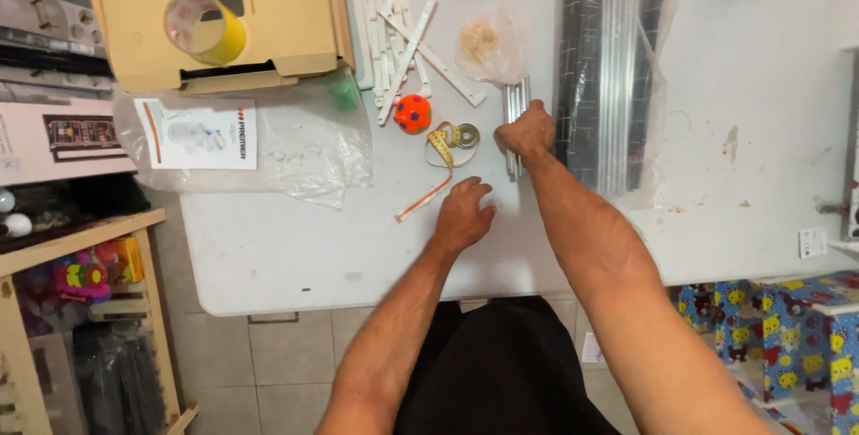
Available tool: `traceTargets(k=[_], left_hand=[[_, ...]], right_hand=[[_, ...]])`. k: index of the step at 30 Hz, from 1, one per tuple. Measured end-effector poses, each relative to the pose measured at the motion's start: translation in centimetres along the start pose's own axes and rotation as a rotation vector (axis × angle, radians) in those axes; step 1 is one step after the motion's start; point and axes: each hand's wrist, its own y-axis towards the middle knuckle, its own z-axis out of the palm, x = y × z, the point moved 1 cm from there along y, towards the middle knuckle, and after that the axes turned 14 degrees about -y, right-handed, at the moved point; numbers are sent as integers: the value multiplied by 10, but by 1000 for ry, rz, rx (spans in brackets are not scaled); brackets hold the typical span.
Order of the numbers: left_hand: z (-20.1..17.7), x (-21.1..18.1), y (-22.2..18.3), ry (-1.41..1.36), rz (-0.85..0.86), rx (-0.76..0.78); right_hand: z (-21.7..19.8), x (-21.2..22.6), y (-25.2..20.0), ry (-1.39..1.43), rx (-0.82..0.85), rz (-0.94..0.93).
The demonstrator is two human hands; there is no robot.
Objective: Sorting and organizing components of a modular shelf or rack, including metal rods and fabric panels, on a work table.
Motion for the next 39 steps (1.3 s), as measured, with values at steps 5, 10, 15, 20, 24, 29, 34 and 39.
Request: traceTargets(k=[5, 10, 15, 20, 24, 29, 34, 39], left_hand=[[3, 6, -26, -58, -122, 2], [17, -36, -47, -120, -201, -98], [93, -63, -21, 98, 354, -305], [148, -114, 17, 472, 526, -302], [169, -92, 60, 576, 646, -406], [158, -120, 48, 587, 573, -357], [144, -134, 39, 639, 549, -308], [161, -75, 63, 679, 638, -292]], right_hand=[[23, -43, -28, 336, 223, -71], [36, -125, -85, 890, 578, -243], [35, -230, -114, 1293, 797, -321], [33, -312, -101, 1265, 738, -245], [66, -336, -57, 1000, 592, -272], [33, -297, -47, 742, 491, -300], [2, -302, -67, 486, 511, -350], [0, -328, -93, 348, 533, -379]])
